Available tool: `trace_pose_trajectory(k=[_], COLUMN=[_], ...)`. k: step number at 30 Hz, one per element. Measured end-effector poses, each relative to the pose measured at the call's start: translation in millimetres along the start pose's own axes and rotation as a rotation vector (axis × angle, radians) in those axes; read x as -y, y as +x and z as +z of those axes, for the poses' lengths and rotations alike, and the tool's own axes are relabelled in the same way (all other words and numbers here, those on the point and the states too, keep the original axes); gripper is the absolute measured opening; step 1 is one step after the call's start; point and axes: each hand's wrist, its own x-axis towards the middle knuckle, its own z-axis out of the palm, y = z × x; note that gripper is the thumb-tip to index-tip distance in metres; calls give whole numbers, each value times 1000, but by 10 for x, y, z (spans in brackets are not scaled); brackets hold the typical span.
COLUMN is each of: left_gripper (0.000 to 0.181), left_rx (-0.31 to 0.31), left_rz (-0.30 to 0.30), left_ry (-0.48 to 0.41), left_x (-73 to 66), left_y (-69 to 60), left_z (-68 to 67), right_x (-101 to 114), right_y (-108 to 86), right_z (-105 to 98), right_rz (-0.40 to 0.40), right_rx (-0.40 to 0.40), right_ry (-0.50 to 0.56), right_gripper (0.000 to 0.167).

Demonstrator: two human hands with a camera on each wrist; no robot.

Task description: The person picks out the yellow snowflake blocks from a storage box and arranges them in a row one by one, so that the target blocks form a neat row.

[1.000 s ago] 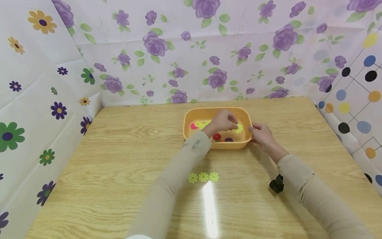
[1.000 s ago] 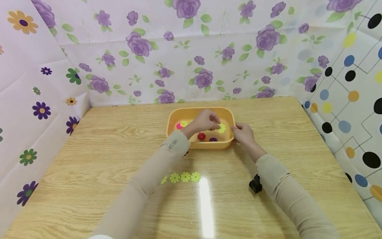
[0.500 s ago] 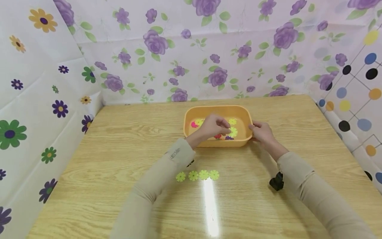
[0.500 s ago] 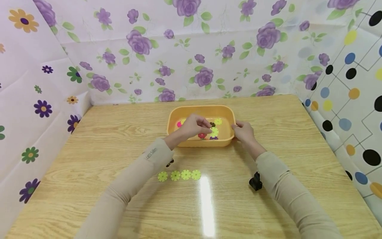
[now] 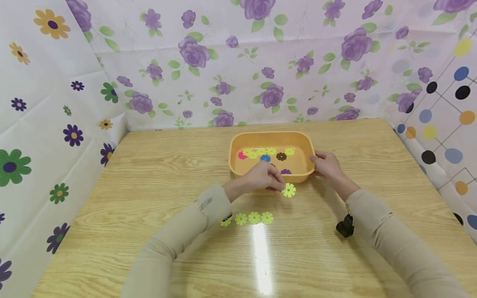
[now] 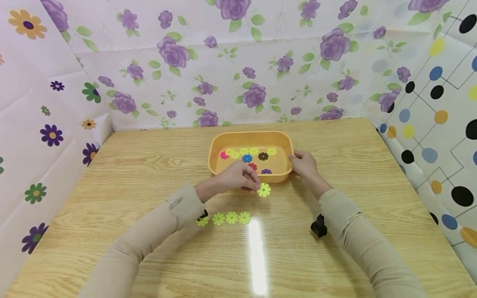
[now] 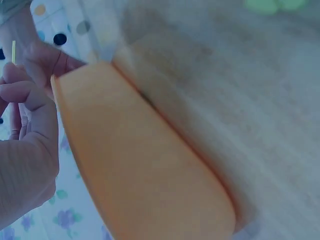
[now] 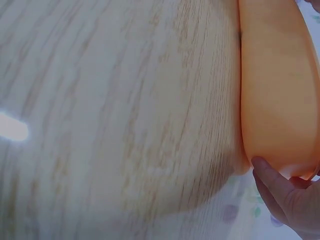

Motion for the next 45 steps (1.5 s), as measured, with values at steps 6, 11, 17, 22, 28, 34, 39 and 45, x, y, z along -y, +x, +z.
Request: trace_pose_trajectory(k=[6,11,17,22,28,34,39,45], left_gripper=[5,5,5,4,4,4,2,5], left_rx=[64,110,98,76,68,64,61,50], left_rz=[-53,-134,-246,-264,-263,-269,-233,-168], left_ry=[15,-7,23,63,111,112,123,132], left_x=[94,203,325,359,368,367,380,350], left_y=[-58,-71,-81,-79,-68,-80,-97,-152], left_z=[88,147,251,293,300,305,310,293], right_x=[4,1,12,11,5,10,14,11], right_y=[4,8,-10,-15,-9,-8,-11,-26], right_z=[0,-1,-5,-5,-9,-12,-1,-3], right_rz=[0,-3,-2,-5,-8,-11,-14,-19], right_rx=[4,3,12,14,10,4,4,1], right_ry=[-5,1,9,14,13,7,0,-17], right_gripper=[48,48,48,48,49,49,50,49])
